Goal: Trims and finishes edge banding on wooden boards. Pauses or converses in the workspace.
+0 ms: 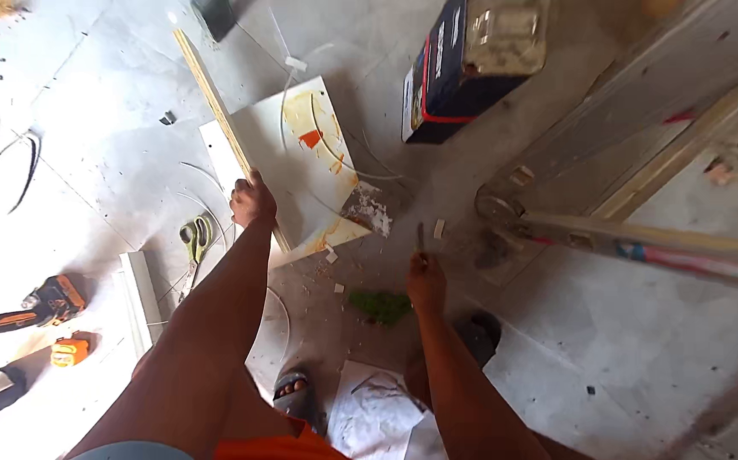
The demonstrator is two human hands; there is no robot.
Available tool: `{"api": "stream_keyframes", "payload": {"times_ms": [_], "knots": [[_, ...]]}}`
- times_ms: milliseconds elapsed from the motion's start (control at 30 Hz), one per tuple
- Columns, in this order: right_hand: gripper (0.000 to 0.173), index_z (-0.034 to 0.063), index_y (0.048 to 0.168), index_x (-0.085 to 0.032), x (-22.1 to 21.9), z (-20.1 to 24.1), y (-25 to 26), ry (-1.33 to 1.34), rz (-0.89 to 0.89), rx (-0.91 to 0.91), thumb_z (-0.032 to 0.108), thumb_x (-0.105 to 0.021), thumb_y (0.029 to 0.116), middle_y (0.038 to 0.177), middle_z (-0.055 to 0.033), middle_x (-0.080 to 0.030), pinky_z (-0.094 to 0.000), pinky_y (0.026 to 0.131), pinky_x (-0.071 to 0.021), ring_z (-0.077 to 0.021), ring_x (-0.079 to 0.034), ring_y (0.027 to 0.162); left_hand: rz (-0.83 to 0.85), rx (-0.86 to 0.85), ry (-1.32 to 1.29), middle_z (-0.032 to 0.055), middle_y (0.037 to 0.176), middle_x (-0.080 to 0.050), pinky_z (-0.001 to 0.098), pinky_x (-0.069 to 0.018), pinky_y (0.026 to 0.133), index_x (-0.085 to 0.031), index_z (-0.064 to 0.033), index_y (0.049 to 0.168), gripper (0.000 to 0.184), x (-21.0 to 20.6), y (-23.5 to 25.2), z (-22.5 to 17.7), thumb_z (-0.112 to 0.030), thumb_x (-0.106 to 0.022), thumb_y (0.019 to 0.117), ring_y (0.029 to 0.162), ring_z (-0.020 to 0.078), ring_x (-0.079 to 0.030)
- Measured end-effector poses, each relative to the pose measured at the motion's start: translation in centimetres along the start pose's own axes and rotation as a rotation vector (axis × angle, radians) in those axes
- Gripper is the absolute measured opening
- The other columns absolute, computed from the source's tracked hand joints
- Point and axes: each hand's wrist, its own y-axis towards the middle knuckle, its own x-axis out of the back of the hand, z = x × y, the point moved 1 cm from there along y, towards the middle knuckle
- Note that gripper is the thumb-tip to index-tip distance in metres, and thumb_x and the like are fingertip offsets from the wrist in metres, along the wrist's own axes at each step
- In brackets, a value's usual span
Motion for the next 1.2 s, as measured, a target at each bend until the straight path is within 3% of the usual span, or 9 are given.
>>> {"api": "stream_keyframes", "payload": {"times_ms": [100, 200, 367, 433, 700, 867, 967, 1100, 1200], "knots": [[0.046, 0.0037, 0.144, -0.054, 0.8, -2.3, 1.9, -0.125, -0.145, -0.058, 0.035, -0.044, 0.1108, 0.126, -0.0236, -0.067, -0.0559, 0.100, -0.0516, -0.0395, -0.065, 0.118, 0.006, 0.017, -0.032, 0.0185, 0.130, -0.064, 0.0703, -0.0419, 0.098, -0.067, -0.0118, 0.121, 0.060, 0.0, 0.1, 0.0, -0.063, -0.044, 0.0999, 0.129, 0.0389, -0.056], [0.048, 0.0004, 0.148, -0.053, 0.1, -2.6, 2.6, -0.256, -0.167, 0.196, 0.025, -0.050, 0.1064, 0.145, -0.0289, -0.054, -0.0584, 0.114, -0.0401, -0.0457, -0.049, 0.138, 0.023, 0.031, -0.063, 0.0188, 0.130, -0.064, 0.0721, -0.0410, 0.097, -0.067, -0.0121, 0.121, 0.047, -0.1, 0.3, 0.1, -0.051, -0.059, 0.0950, 0.130, 0.0402, -0.054], [0.039, 0.0011, 0.123, -0.069, -2.0, -1.9, 0.8, -0.713, 0.392, 0.818, 0.025, -0.043, 0.1070, 0.128, -0.0210, -0.068, -0.0513, 0.107, -0.0483, -0.0364, -0.060, 0.127, 0.246, -0.071, -0.203, 0.0292, 0.120, -0.064, 0.0693, -0.0485, 0.090, -0.062, 0.0004, 0.127, 0.047, 2.2, 1.3, 2.6, -0.038, -0.062, 0.1003, 0.110, 0.0458, -0.063], [0.041, 0.0029, 0.131, -0.065, -2.5, -3.0, 0.1, -0.859, 0.570, 0.945, 0.030, -0.046, 0.1067, 0.136, -0.0226, -0.063, -0.0550, 0.109, -0.0454, -0.0396, -0.056, 0.133, 0.407, -0.021, -0.454, 0.0226, 0.122, -0.065, 0.0579, -0.0551, 0.088, -0.054, -0.0054, 0.139, 0.046, 4.3, 1.0, 5.1, -0.035, -0.059, 0.1035, 0.106, 0.0359, -0.066], [0.052, 0.0069, 0.142, -0.059, -3.3, -6.3, -0.3, -0.972, 0.544, 0.915, 0.043, -0.052, 0.1044, 0.144, -0.0223, -0.057, -0.0525, 0.115, -0.0414, -0.0397, -0.050, 0.138, 0.886, -0.198, -0.680, 0.0128, 0.105, -0.072, 0.0363, -0.0612, 0.068, -0.051, -0.0087, 0.139, 0.034, 11.5, -6.6, 17.4, -0.026, -0.044, 0.1109, 0.081, 0.0222, -0.073], [0.054, 0.0077, 0.141, -0.060, -3.4, -5.0, 0.0, -0.985, 0.511, 0.874, 0.047, -0.050, 0.1047, 0.143, -0.0205, -0.057, -0.0520, 0.114, -0.0418, -0.0385, -0.050, 0.137, 1.168, -0.284, -0.727, 0.0061, 0.101, -0.074, 0.0334, -0.0628, 0.069, -0.052, -0.0123, 0.128, 0.040, 8.9, -9.6, 20.1, -0.017, -0.063, 0.0901, 0.079, 0.0177, -0.074], [0.054, 0.0057, 0.140, -0.061, -3.2, -4.4, -0.2, -0.853, 0.404, 0.836, 0.046, -0.049, 0.1060, 0.143, -0.0209, -0.057, -0.0503, 0.114, -0.0422, -0.0381, -0.051, 0.137, 1.227, -0.338, -0.686, 0.0062, 0.099, -0.074, 0.0319, -0.0625, 0.073, -0.052, -0.0117, 0.125, 0.039, 8.6, -9.8, 19.8, -0.011, -0.064, 0.0884, 0.081, 0.0168, -0.074], [0.048, -0.0059, 0.130, -0.063, -2.3, -0.9, -1.2, -0.288, 0.282, 0.780, 0.034, -0.046, 0.1091, 0.125, -0.0248, -0.067, -0.0516, 0.106, -0.0504, -0.0367, -0.064, 0.119, 1.122, -0.436, -0.455, 0.0087, 0.095, -0.074, 0.0317, -0.0611, 0.073, -0.060, -0.0051, 0.119, 0.034, 10.5, -9.9, 17.7, -0.003, -0.069, 0.0866, 0.080, 0.0168, -0.073], [0.070, -0.0046, 0.139, -0.050, -0.6, 4.0, -1.7, 0.511, 0.404, 0.504, 0.040, -0.003, 0.1118, 0.100, -0.0113, -0.068, -0.0369, 0.076, -0.0559, -0.0191, -0.067, 0.086, 0.891, -0.685, -0.096, 0.0064, 0.085, -0.070, 0.0378, -0.0572, 0.073, -0.069, -0.0058, 0.107, 0.026, 11.6, -9.5, 16.2, -0.015, -0.081, 0.0861, 0.076, 0.0160, -0.068]]}}
